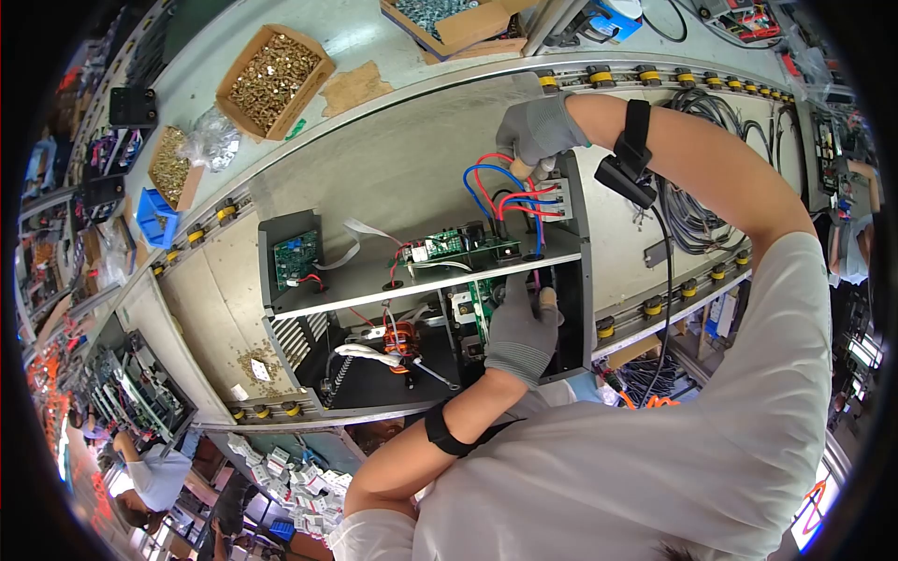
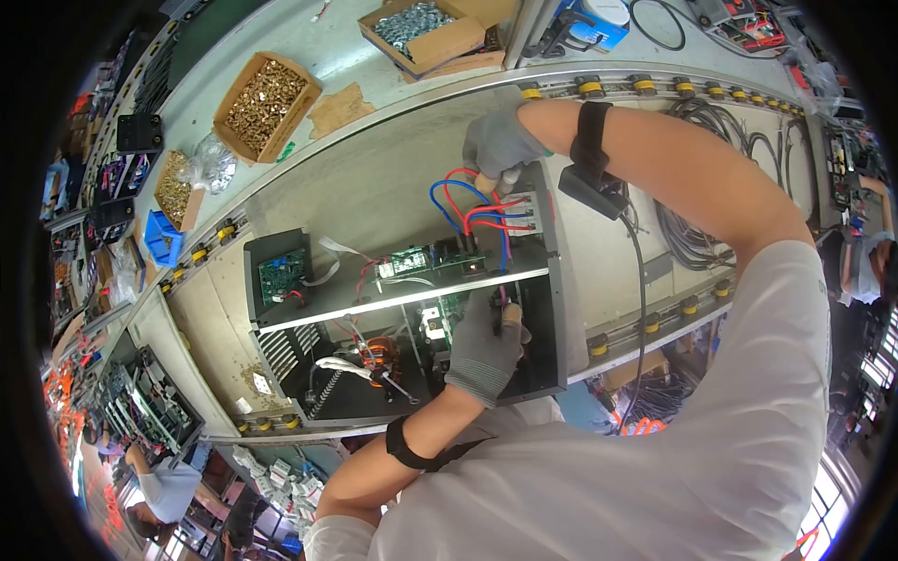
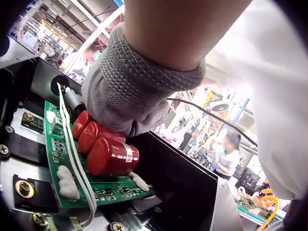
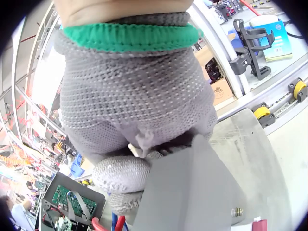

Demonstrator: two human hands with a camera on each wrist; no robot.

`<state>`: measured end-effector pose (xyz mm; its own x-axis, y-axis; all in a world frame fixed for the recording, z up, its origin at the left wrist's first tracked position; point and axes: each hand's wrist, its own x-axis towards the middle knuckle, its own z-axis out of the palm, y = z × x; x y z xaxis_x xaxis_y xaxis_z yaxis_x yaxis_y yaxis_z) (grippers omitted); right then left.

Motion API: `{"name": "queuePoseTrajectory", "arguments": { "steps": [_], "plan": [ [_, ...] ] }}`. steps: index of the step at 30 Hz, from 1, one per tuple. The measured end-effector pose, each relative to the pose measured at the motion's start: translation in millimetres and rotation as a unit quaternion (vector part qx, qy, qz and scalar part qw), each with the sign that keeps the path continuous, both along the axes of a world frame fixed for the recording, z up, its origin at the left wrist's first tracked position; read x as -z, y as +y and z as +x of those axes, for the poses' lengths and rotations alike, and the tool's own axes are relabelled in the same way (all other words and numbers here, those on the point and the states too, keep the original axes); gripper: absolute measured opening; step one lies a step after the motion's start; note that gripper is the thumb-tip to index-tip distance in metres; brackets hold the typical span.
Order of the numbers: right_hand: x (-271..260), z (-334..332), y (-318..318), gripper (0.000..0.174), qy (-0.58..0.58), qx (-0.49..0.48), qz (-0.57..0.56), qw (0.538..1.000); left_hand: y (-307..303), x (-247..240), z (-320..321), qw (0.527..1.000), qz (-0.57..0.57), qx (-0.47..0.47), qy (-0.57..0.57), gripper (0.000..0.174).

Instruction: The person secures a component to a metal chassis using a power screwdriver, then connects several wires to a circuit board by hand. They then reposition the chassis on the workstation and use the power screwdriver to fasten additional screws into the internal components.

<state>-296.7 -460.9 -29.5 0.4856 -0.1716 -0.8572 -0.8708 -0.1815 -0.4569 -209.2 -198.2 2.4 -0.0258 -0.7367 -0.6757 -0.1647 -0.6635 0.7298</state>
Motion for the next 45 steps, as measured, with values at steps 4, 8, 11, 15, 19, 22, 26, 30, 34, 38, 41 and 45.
{"name": "queuePoseTrajectory", "arguments": {
  "steps": [4, 8, 11, 15, 19, 22, 26, 30, 34, 38, 41, 45],
  "plan": [
    [0.4, -5.0, 3.5, 0.014, -0.018, 0.053, -0.012, 0.998, 0.5, 1.8, 0.3, 1.0, 0.004, -0.002, 0.014, 0.02],
    [7.0, -12.4, 1.5, 0.016, -0.026, 0.103, 0.007, 0.994, -1.6, -1.8, 1.7, 1.0, -0.001, 0.008, 0.001, 0.02],
    [6.6, -7.5, -2.8, 0.019, -0.003, 0.037, 0.023, 0.999, -0.4, 0.8, 1.6, 1.0, -0.003, 0.007, 0.007, 0.02],
    [4.6, -2.3, -4.7, 0.022, -0.025, -0.06, 0.013, 0.998, -1.6, -1.7, 1.7, 1.0, -0.004, 0.007, 0.005, 0.021],
    [15.9, 2.2, -6.3, 0.024, -0.02, -0.092, 0.005, 0.996, -3.0, -5.1, 1.8, 1.0, -0.02, 0.011, -0.004, 0.022],
    [9.3, 7.2, -5.2, 0.022, 0.0, -0.107, 0.009, 0.994, -2.1, -4.5, 2.0, 1.0, -0.017, 0.01, -0.003, 0.023],
    [16.7, 8.4, -7.4, 0.015, -0.01, -0.113, 0.039, 0.993, -0.9, -3.8, 1.8, 0.999, -0.031, 0.011, -0.004, 0.023],
    [13.6, 13.6, -5.6, 0.012, 0.033, -0.1, 0.048, 0.993, -0.9, -2.5, 1.4, 1.0, -0.019, 0.018, -0.008, 0.024],
    [14.1, 15.0, -2.8, 0.014, 0.015, -0.093, 0.069, 0.993, -1.5, -3.8, 1.4, 0.999, -0.024, 0.025, -0.013, 0.025],
    [13.2, 18.9, 1.5, 0.018, -0.029, -0.102, 0.094, 0.99, -1.3, -4.5, 1.6, 0.998, -0.038, 0.031, -0.027, 0.025],
    [30.7, 17.3, 8.4, 0.019, -0.096, -0.17, 0.081, 0.977, 0.6, -2.2, 0.1, 0.998, -0.048, 0.017, -0.027, 0.023],
    [25.8, 12.0, 3.9, 0.031, -0.062, -0.08, 0.242, 0.965, -4.4, -10.5, 0.7, 1.0, -0.014, -0.019, 0.0, 0.019]
  ]
}}
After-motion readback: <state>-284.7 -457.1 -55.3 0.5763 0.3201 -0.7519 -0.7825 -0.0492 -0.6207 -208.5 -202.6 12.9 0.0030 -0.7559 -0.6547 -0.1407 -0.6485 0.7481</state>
